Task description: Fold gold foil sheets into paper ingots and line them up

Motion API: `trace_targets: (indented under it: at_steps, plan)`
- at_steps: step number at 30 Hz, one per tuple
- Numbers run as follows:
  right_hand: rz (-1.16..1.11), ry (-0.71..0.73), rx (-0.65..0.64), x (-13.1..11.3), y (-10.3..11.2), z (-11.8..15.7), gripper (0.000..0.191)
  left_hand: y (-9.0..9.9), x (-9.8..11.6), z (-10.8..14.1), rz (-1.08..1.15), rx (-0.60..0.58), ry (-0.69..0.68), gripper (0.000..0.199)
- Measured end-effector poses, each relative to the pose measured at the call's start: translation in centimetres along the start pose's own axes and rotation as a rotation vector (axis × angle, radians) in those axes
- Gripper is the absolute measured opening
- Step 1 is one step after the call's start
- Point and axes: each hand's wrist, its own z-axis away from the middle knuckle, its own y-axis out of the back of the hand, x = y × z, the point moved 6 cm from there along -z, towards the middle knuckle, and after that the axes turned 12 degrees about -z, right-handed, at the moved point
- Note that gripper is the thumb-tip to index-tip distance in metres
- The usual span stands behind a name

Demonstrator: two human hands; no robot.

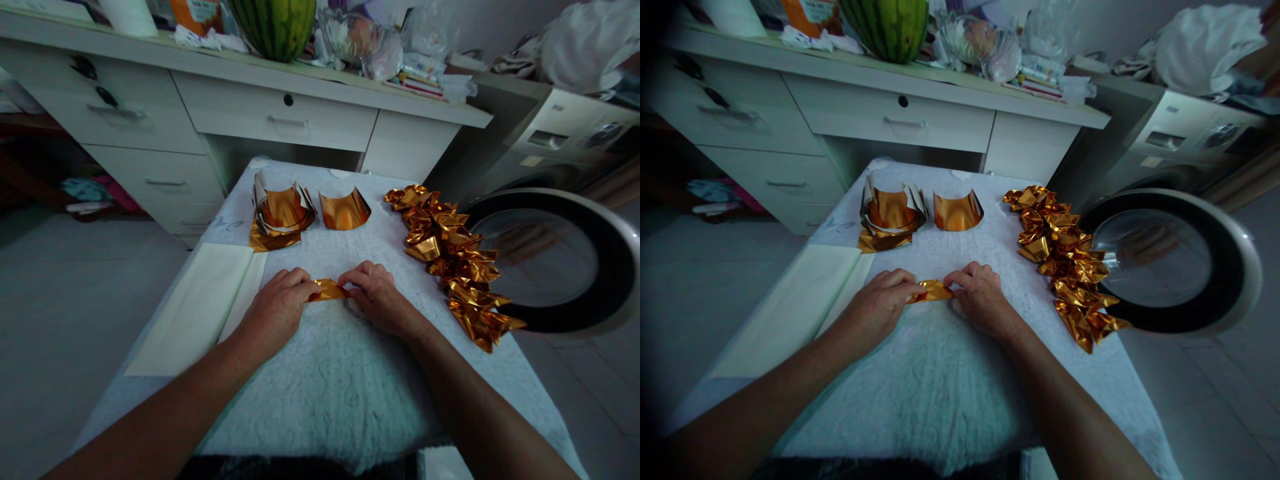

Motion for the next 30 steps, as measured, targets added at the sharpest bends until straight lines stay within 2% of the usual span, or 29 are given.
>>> trace_targets:
  at_steps: [5,11,14,17,22,30]
  plan:
    - [-0.025,0.057,0.01,0.0,0.2,0.2,0.033,0.6,0.4,0.0,0.048,0.015,-0.009,0.028]
    - [-0.097,0.207,0.172,-1.5,0.7,0.5,0.02,1.1,0.7,-0.4,0.061,0.008,0.018,0.019]
    - [-0.099,0.274,0.11,-2.6,-0.3,0.4,0.014,0.9,0.7,-0.5,0.065,-0.005,0.014,0.019]
    - [-0.083,0.275,0.045,-3.1,-1.3,0.2,0.012,0.6,0.5,-0.5,0.102,-0.013,0.03,0.022]
    - [-0.063,0.236,0.045,-2.9,-1.6,0.0,0.01,0.3,-0.1,-0.4,0.169,-0.057,0.078,0.03]
    - [-0.082,0.226,0.051,-2.7,-1.6,0.1,0.01,0.3,-0.2,0.0,0.18,-0.126,0.062,0.038]
